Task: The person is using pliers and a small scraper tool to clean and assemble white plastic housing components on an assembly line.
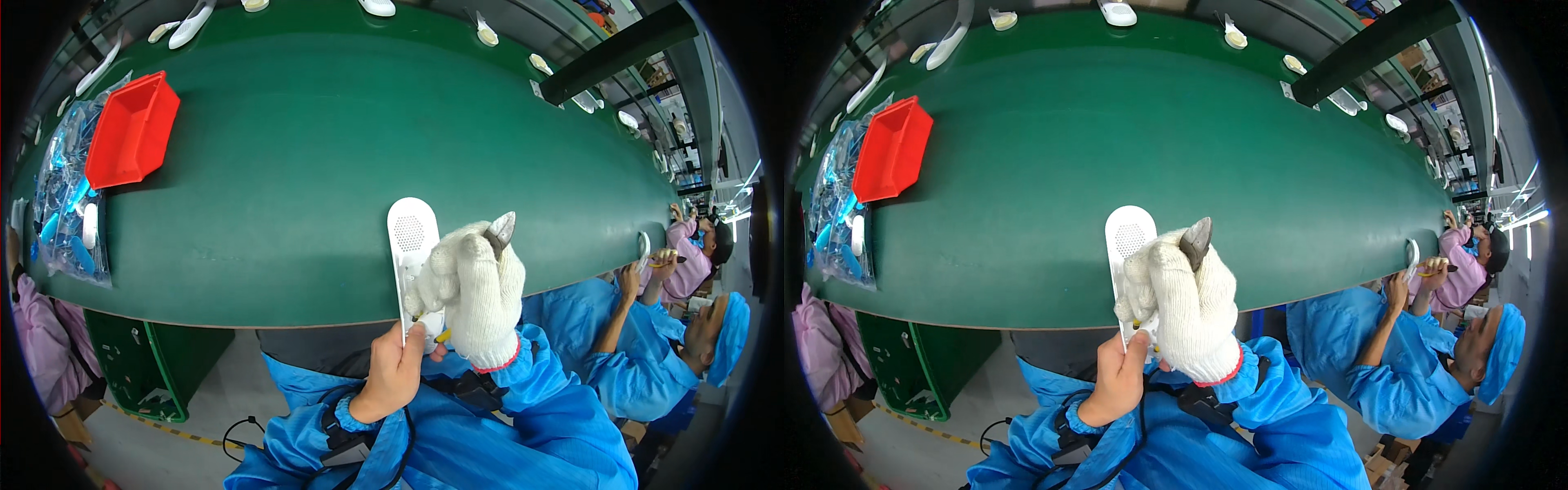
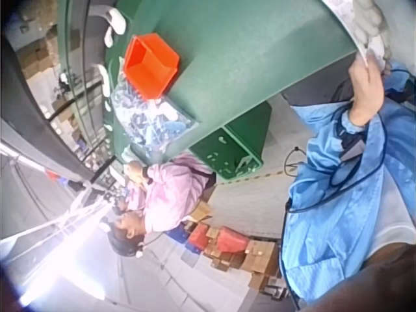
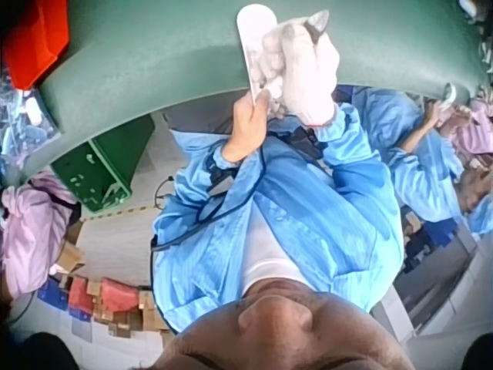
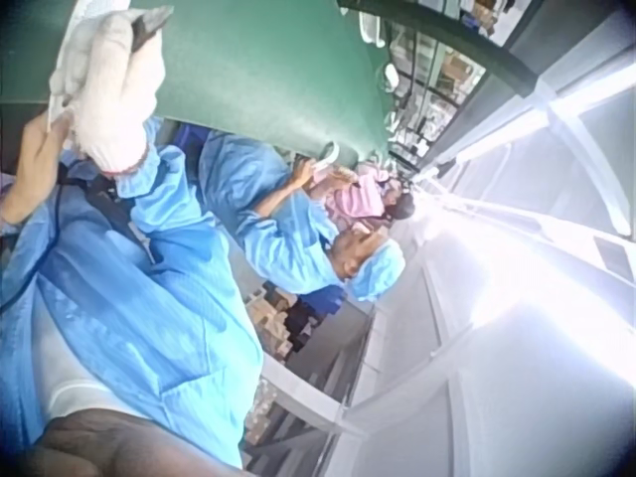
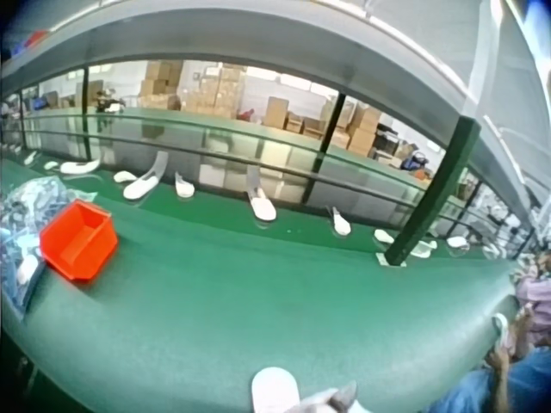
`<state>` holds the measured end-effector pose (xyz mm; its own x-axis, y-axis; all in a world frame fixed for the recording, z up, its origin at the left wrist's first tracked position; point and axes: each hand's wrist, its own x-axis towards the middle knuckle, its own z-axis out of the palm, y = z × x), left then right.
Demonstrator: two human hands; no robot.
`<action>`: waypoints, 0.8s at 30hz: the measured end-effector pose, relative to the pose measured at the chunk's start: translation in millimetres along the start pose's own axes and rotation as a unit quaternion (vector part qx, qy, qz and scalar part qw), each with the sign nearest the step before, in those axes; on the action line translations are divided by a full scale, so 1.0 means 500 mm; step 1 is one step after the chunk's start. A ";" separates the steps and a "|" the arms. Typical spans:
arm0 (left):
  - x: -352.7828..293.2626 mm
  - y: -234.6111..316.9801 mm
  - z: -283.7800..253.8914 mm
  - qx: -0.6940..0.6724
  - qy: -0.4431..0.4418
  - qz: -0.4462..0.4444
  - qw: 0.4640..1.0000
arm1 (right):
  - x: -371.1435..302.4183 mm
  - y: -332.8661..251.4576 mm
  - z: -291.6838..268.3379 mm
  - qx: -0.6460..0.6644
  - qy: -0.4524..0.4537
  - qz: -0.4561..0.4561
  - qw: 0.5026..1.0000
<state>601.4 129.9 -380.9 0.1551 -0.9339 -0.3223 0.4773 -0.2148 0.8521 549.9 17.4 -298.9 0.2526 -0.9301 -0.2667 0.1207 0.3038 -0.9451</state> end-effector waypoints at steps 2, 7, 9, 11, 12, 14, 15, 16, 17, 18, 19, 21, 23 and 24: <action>0.000 -0.005 0.001 -0.008 0.000 -0.001 1.000 | 0.006 -0.008 0.008 -0.007 0.020 0.007 1.000; 0.002 -0.008 0.004 -0.027 -0.003 0.001 1.000 | 0.012 0.006 0.000 -0.098 0.007 -0.065 0.993; 0.002 -0.014 0.005 -0.034 -0.001 -0.002 0.999 | 0.018 0.000 -0.011 -0.099 -0.008 -0.059 0.993; 0.002 -0.014 0.001 -0.039 0.001 -0.005 0.999 | 0.020 -0.001 -0.026 -0.098 -0.021 -0.052 0.994; 0.002 -0.007 0.001 -0.018 0.003 -0.009 1.000 | 0.019 -0.002 -0.037 -0.035 -0.066 -0.048 0.996; -0.004 0.002 0.002 0.003 0.008 -0.015 1.000 | 0.020 -0.008 -0.055 0.032 -0.135 -0.024 0.990; -0.004 0.005 0.003 0.004 0.008 -0.007 1.000 | 0.024 -0.011 -0.057 0.033 -0.136 -0.023 0.990; -0.001 0.006 0.003 0.006 0.006 0.001 1.000 | 0.031 -0.013 -0.057 0.024 -0.128 0.005 0.991; -0.002 0.005 0.002 0.007 0.006 0.002 1.000 | 0.034 -0.014 -0.058 0.016 -0.120 0.033 0.992; -0.003 0.004 0.001 0.010 0.009 -0.002 1.000 | 0.034 -0.011 -0.053 0.032 -0.103 0.035 0.994; -0.003 0.004 0.002 0.012 0.010 -0.007 1.000 | 0.034 -0.010 -0.051 0.032 -0.102 0.034 0.994; -0.001 0.008 0.003 0.018 0.009 -0.010 1.000 | 0.035 -0.006 -0.049 0.034 -0.095 0.030 0.994; -0.002 0.013 0.006 0.024 0.010 -0.015 1.000 | 0.037 -0.008 -0.049 0.041 -0.098 0.031 0.994; -0.001 0.015 0.007 0.030 0.013 -0.012 0.999 | 0.038 -0.009 -0.049 0.047 -0.101 0.030 0.993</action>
<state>601.7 127.7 -372.9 0.1660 -0.9207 -0.3532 0.4294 -0.2550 0.8664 530.6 -6.8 -304.2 0.4486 -0.8519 -0.2700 0.1857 0.3844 -0.9043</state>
